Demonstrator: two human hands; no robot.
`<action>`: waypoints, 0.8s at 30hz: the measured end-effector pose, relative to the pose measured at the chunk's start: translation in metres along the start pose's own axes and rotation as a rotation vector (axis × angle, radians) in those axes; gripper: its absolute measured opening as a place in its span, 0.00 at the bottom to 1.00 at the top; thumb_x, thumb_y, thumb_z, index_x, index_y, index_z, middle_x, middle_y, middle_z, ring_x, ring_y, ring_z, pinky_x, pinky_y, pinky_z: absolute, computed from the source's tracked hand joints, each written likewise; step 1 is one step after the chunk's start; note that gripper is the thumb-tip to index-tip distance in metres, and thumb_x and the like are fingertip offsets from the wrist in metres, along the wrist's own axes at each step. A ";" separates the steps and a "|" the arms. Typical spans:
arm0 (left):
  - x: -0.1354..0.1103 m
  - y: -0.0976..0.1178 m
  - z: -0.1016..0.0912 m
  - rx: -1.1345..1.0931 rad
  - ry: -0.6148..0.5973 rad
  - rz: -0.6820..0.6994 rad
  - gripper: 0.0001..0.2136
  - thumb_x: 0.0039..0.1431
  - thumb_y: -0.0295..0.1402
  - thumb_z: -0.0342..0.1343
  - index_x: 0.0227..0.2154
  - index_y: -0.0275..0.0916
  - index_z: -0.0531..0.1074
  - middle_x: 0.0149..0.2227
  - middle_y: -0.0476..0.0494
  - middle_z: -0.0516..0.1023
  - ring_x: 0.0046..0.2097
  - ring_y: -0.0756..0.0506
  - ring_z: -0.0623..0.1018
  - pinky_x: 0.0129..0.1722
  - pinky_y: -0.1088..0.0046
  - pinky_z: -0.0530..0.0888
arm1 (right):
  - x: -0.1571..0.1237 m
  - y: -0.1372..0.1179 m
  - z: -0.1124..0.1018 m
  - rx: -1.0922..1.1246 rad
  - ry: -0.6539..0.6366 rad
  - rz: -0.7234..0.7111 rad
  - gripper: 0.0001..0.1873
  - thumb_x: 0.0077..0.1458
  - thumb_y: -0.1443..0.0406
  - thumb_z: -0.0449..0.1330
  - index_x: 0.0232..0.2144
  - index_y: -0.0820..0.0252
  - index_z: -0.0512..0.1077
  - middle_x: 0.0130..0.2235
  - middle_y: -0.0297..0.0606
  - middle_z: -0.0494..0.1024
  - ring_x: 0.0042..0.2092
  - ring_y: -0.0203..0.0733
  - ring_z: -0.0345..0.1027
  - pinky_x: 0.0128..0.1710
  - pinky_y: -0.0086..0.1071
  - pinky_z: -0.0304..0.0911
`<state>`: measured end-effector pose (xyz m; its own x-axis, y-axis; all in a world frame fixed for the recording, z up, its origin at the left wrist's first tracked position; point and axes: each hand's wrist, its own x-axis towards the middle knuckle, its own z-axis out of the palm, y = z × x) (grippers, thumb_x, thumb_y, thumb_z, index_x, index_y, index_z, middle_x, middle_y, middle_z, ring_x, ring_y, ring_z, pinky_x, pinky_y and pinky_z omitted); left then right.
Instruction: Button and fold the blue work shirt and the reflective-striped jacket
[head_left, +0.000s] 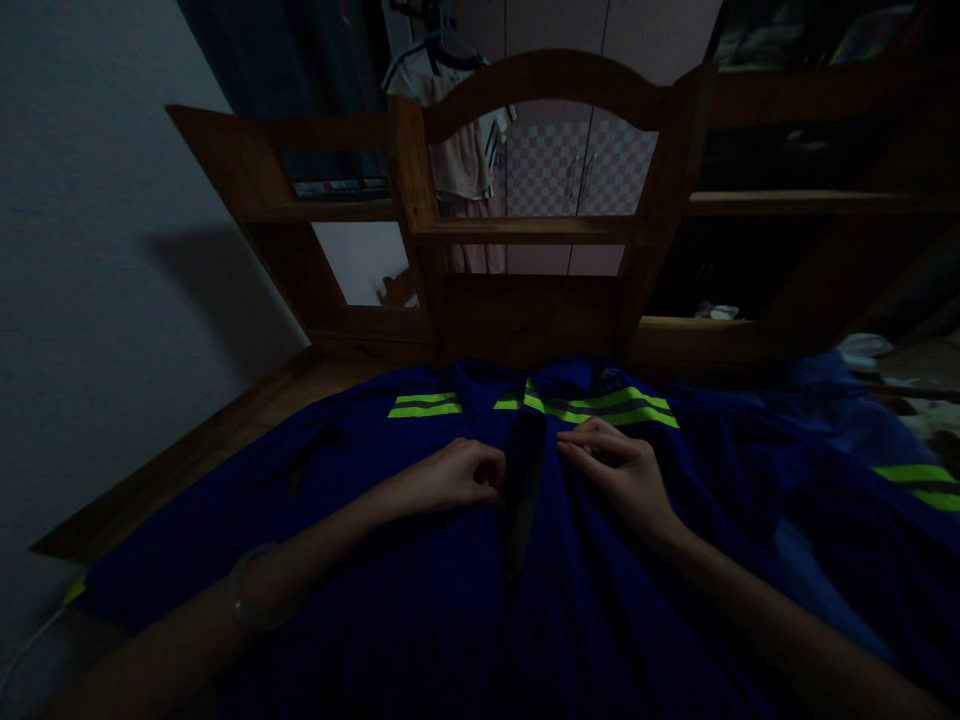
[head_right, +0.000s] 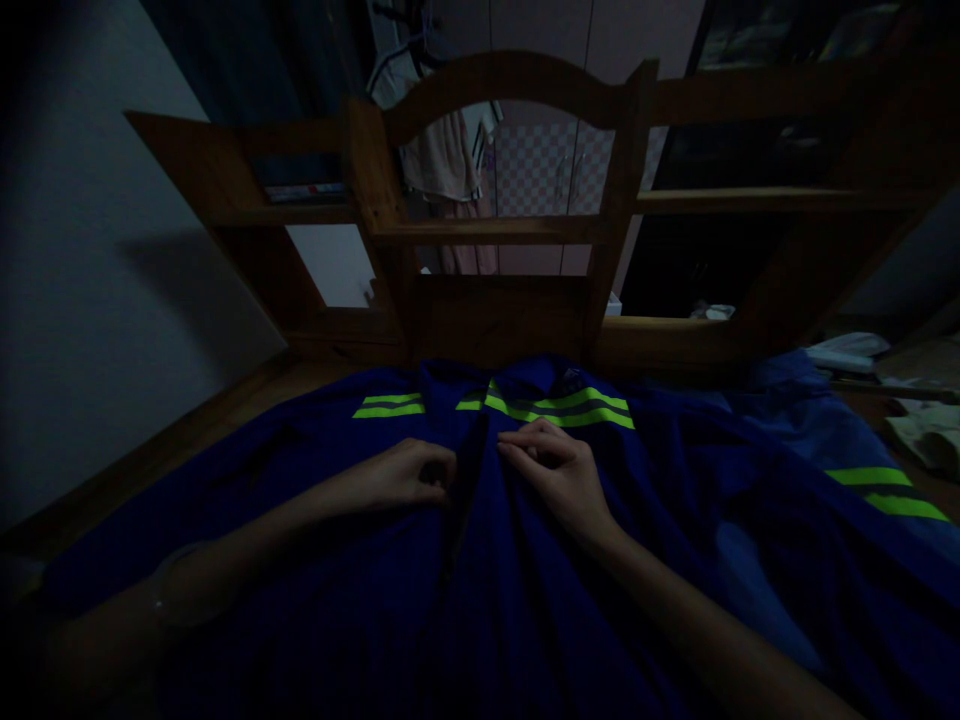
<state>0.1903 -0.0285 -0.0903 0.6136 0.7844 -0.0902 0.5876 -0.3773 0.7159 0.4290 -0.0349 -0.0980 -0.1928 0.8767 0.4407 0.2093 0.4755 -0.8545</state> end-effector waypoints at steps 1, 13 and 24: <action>-0.002 0.003 0.002 -0.004 0.035 -0.012 0.07 0.49 0.35 0.58 0.29 0.37 0.73 0.28 0.50 0.75 0.30 0.50 0.73 0.28 0.79 0.64 | -0.001 0.000 0.000 0.002 -0.003 -0.004 0.11 0.53 0.58 0.61 0.35 0.56 0.78 0.33 0.38 0.73 0.35 0.39 0.66 0.34 0.33 0.62; 0.007 0.016 0.023 -0.063 0.205 -0.128 0.09 0.44 0.24 0.51 0.28 0.35 0.74 0.30 0.46 0.78 0.32 0.47 0.76 0.30 0.77 0.69 | -0.007 0.005 0.005 0.014 -0.135 -0.022 0.11 0.53 0.58 0.60 0.36 0.55 0.78 0.34 0.37 0.72 0.34 0.37 0.66 0.32 0.30 0.61; 0.042 0.051 0.035 -0.080 0.595 0.046 0.09 0.51 0.24 0.50 0.34 0.37 0.73 0.34 0.46 0.78 0.36 0.48 0.76 0.37 0.75 0.70 | -0.010 -0.003 -0.006 -0.134 0.019 -0.158 0.10 0.56 0.63 0.57 0.38 0.53 0.76 0.36 0.37 0.73 0.38 0.40 0.68 0.38 0.32 0.64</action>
<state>0.2647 -0.0324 -0.0818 0.2228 0.9178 0.3287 0.5115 -0.3971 0.7621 0.4363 -0.0450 -0.0983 -0.2158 0.7911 0.5723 0.3039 0.6115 -0.7306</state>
